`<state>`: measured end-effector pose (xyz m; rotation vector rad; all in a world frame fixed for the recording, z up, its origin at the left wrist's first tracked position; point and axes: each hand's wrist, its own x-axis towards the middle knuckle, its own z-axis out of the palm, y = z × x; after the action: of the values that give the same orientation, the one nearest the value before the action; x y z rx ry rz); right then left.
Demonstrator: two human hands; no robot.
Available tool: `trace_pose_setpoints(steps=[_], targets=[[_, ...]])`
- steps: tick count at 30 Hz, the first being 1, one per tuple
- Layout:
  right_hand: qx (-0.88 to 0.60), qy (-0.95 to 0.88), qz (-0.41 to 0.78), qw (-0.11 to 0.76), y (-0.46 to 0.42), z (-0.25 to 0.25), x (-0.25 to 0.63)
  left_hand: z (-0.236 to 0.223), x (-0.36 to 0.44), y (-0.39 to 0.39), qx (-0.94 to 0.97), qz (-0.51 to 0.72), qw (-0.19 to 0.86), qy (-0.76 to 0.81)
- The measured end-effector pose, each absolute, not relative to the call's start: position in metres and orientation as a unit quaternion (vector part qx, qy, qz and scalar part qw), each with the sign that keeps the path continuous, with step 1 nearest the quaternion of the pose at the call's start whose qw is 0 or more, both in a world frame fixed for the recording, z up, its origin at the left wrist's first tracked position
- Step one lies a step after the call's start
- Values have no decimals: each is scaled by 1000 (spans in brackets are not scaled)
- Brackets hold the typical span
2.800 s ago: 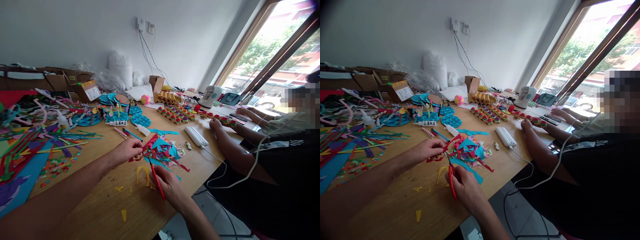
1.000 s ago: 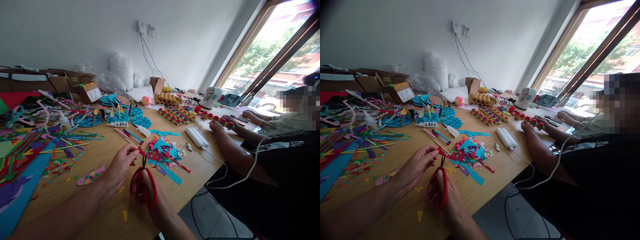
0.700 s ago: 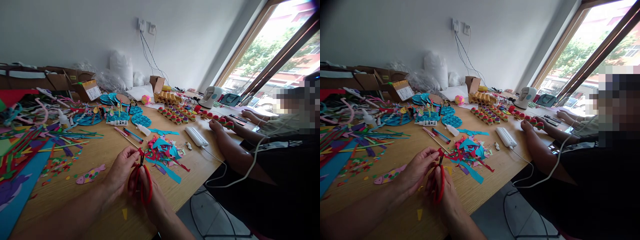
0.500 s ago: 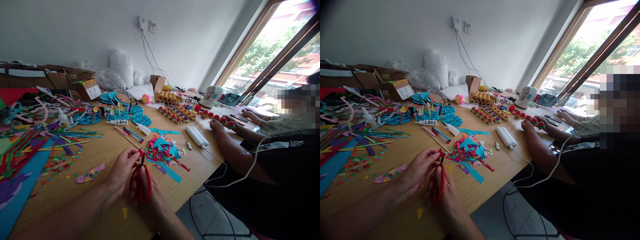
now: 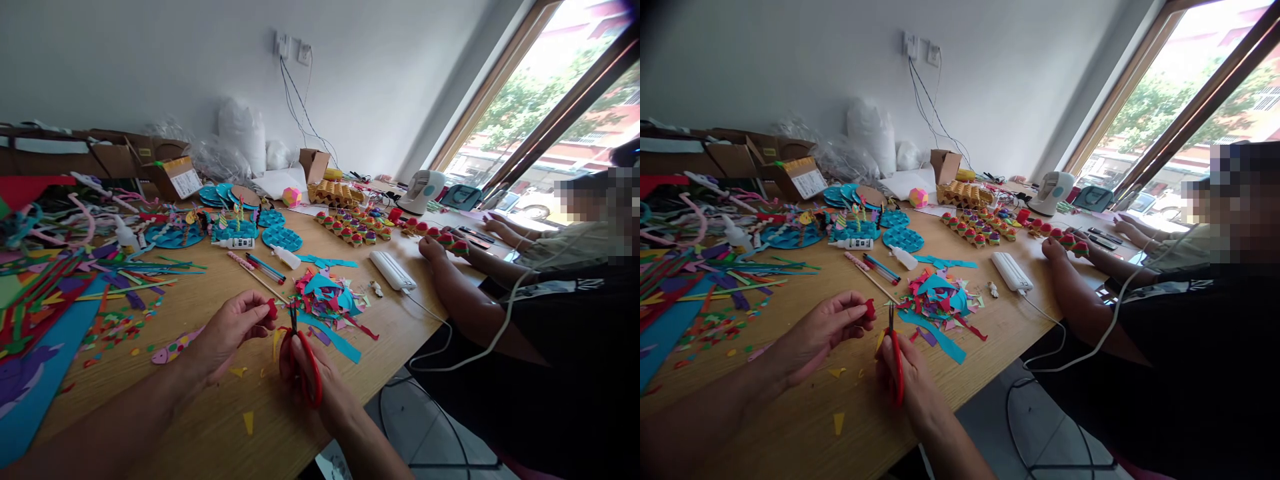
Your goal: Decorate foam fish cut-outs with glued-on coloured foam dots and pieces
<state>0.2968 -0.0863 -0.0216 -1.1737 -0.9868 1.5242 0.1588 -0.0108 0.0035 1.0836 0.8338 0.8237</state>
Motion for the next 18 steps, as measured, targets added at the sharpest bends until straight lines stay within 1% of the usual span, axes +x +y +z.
trace_pose_setpoints(steps=[4,10,15,18], targets=[[-491,-476,571,454,-86,-14,306,13,148,-14,514,333,692,382],[-479,-444,515,555,-72,0,298,22,150,-24,552,312,667,391],[-456,-448,535,552,-56,8,296,21,152,-24,577,302,654,386],[-452,-460,518,562,-53,6,294,17,150,-24,565,300,664,386]])
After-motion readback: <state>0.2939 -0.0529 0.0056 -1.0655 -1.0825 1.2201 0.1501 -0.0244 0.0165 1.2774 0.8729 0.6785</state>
